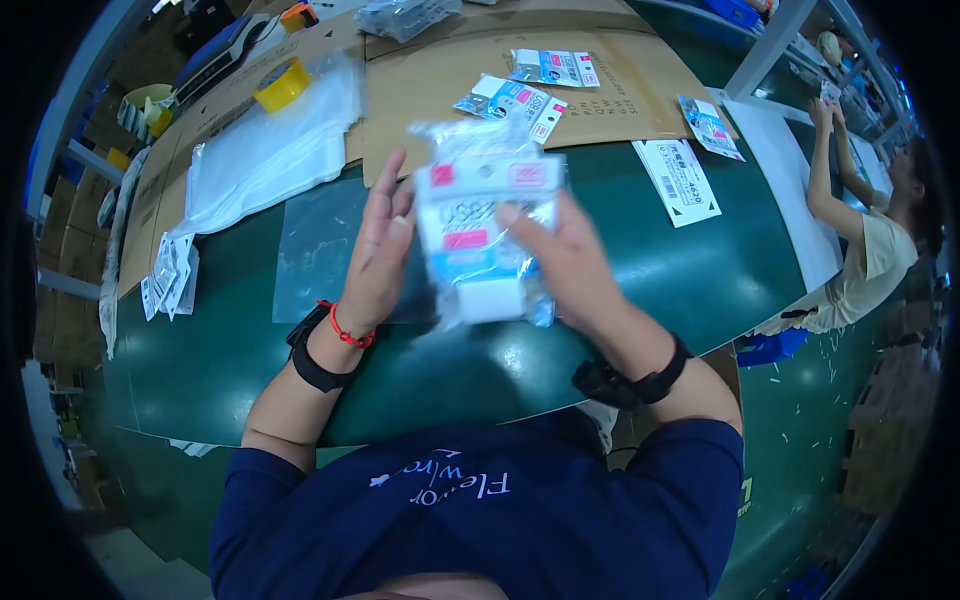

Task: The person places a plastic bag on the table, gathers several packaged USB chargers, and slides them into the bag. After inserting the chargers, the person places a paper label inside the bag and presses the top to seal it.

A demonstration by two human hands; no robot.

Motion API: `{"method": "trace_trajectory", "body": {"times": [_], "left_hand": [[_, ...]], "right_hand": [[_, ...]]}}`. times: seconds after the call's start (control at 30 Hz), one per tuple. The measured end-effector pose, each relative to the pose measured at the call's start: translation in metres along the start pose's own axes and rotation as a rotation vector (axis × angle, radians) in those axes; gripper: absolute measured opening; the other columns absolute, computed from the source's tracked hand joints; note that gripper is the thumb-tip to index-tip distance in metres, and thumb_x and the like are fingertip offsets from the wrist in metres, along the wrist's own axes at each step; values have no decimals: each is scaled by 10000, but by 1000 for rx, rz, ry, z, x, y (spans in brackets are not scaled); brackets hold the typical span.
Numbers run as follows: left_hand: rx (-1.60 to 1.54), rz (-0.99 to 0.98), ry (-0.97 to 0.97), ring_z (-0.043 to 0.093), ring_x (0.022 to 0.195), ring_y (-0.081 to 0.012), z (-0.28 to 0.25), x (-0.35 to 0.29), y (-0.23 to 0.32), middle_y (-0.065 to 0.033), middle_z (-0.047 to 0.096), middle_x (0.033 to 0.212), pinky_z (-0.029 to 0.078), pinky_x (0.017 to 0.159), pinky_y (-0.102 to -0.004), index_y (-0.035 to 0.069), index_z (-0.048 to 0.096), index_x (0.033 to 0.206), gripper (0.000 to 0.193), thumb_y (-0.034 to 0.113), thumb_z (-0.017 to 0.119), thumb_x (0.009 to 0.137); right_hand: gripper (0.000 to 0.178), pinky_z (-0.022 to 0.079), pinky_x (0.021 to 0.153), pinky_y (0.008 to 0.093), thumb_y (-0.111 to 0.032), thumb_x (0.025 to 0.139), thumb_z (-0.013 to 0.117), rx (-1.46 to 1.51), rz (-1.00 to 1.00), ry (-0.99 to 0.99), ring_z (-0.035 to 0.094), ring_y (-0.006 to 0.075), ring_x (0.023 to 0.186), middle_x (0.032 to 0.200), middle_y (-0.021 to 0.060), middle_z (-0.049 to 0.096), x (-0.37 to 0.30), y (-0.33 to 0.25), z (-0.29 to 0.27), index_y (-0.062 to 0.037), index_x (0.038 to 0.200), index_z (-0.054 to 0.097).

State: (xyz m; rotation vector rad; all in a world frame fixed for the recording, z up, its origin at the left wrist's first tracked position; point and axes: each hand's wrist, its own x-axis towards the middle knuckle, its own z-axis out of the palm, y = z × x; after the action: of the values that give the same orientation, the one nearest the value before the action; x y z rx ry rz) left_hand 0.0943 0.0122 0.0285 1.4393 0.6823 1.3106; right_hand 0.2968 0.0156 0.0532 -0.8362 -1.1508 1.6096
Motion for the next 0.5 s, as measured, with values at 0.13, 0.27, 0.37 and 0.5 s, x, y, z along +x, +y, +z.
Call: {"method": "trace_trajectory", "body": {"times": [0.13, 0.27, 0.37, 0.5], "left_hand": [[825, 1, -109, 291, 1371, -356, -13, -13, -14, -182, 320, 1472, 169, 1124, -507, 59, 310, 1437, 633, 368, 536, 933], [1409, -42, -292, 259, 1377, -391, -30, -31, -14, -196, 311, 1474, 128, 1117, -559, 60, 348, 1420, 658, 433, 538, 913], [1458, -75, -359, 254, 1379, -393, -38, -43, -7, -206, 316, 1469, 115, 1109, -589, 59, 392, 1397, 658, 443, 565, 891], [1460, 68, -232, 401, 1278, -387, -37, -34, 0, -204, 463, 1341, 269, 1066, -525, 40, 525, 1259, 551, 396, 631, 852]], "right_hand": [[418, 523, 854, 332, -201, 929, 564, 13, -265, 327, 632, 197, 988, 1147, 133, 600, 15, -43, -53, 13, 1268, 447], [420, 524, 847, 319, -201, 933, 559, -52, -314, 372, 641, 189, 975, 1123, 128, 611, 19, -57, -109, 23, 1271, 448], [428, 523, 829, 290, -209, 935, 562, -152, -126, 391, 644, 166, 954, 1121, 120, 615, 6, -53, -111, 21, 1278, 450], [445, 519, 815, 267, -219, 924, 584, -264, 94, 220, 639, 145, 952, 1134, 117, 616, -1, -38, -110, 25, 1274, 457]]}}
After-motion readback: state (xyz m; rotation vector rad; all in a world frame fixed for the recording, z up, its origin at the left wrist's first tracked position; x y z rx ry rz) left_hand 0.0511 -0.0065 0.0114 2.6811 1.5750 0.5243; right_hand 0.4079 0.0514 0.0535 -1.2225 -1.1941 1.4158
